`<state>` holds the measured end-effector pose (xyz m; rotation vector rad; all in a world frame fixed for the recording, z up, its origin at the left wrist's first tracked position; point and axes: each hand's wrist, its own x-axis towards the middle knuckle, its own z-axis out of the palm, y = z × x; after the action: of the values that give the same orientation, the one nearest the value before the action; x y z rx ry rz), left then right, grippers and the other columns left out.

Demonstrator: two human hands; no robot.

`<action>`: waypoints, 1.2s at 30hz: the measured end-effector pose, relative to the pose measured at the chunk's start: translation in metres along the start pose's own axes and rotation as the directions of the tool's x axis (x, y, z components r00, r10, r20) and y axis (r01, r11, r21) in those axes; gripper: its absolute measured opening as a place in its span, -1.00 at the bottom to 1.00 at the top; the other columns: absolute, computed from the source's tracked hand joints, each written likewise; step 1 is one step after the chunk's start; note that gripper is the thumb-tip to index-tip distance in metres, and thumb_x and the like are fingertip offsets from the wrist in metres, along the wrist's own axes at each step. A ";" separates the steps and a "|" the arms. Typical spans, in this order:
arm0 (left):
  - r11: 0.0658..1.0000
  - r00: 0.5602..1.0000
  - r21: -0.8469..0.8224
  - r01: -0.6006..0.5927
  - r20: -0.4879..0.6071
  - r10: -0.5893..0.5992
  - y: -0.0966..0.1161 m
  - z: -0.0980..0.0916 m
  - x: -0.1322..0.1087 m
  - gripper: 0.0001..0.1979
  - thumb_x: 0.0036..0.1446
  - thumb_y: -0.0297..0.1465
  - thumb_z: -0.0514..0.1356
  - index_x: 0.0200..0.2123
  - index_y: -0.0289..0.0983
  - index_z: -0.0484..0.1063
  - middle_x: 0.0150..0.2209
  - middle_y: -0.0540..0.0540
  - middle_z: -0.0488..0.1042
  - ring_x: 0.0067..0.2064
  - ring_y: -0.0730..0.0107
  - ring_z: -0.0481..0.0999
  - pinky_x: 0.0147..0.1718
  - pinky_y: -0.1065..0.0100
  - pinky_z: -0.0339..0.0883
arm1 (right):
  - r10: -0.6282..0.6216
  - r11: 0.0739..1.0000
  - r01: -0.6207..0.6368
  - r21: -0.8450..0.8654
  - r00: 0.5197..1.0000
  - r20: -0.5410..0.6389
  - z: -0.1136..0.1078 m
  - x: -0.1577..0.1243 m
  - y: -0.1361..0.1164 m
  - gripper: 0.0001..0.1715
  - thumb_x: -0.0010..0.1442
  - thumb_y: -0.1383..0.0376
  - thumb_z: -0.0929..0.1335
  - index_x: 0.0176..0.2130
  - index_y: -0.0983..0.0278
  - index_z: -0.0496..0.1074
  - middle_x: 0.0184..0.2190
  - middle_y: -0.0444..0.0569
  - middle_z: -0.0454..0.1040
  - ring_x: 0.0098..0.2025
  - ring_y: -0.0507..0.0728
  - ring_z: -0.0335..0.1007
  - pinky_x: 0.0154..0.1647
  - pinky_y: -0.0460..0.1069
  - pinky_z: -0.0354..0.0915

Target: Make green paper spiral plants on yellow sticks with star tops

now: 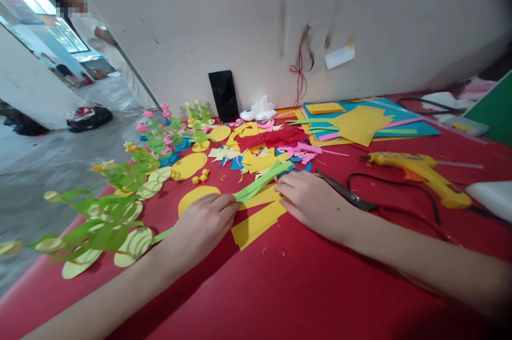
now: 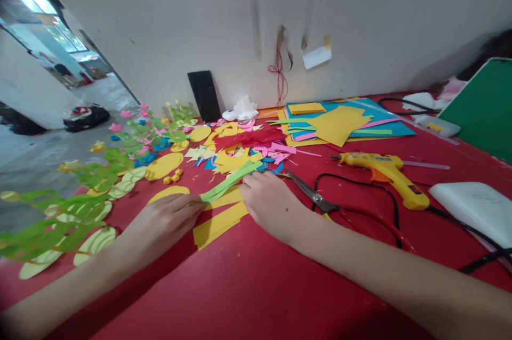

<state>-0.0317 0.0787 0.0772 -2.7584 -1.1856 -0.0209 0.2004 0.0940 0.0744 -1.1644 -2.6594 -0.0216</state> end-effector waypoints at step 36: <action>0.951 0.976 -0.272 0.147 -0.119 -0.185 0.011 -0.012 0.005 -0.71 0.24 -0.37 -0.09 -0.04 -0.29 0.29 -0.06 -0.18 0.41 -0.03 0.24 0.38 -0.07 0.22 0.27 | 0.444 0.658 -0.332 0.676 0.896 0.009 -0.077 0.006 0.045 -0.78 -0.02 0.15 0.37 -0.39 0.23 0.50 -0.44 -0.14 0.53 -0.38 0.04 0.44 -0.36 -0.08 0.35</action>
<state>-0.0196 0.0731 0.0880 -2.8040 -1.4662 -0.4168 0.2453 0.1204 0.1473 -1.3473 -1.9248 0.8127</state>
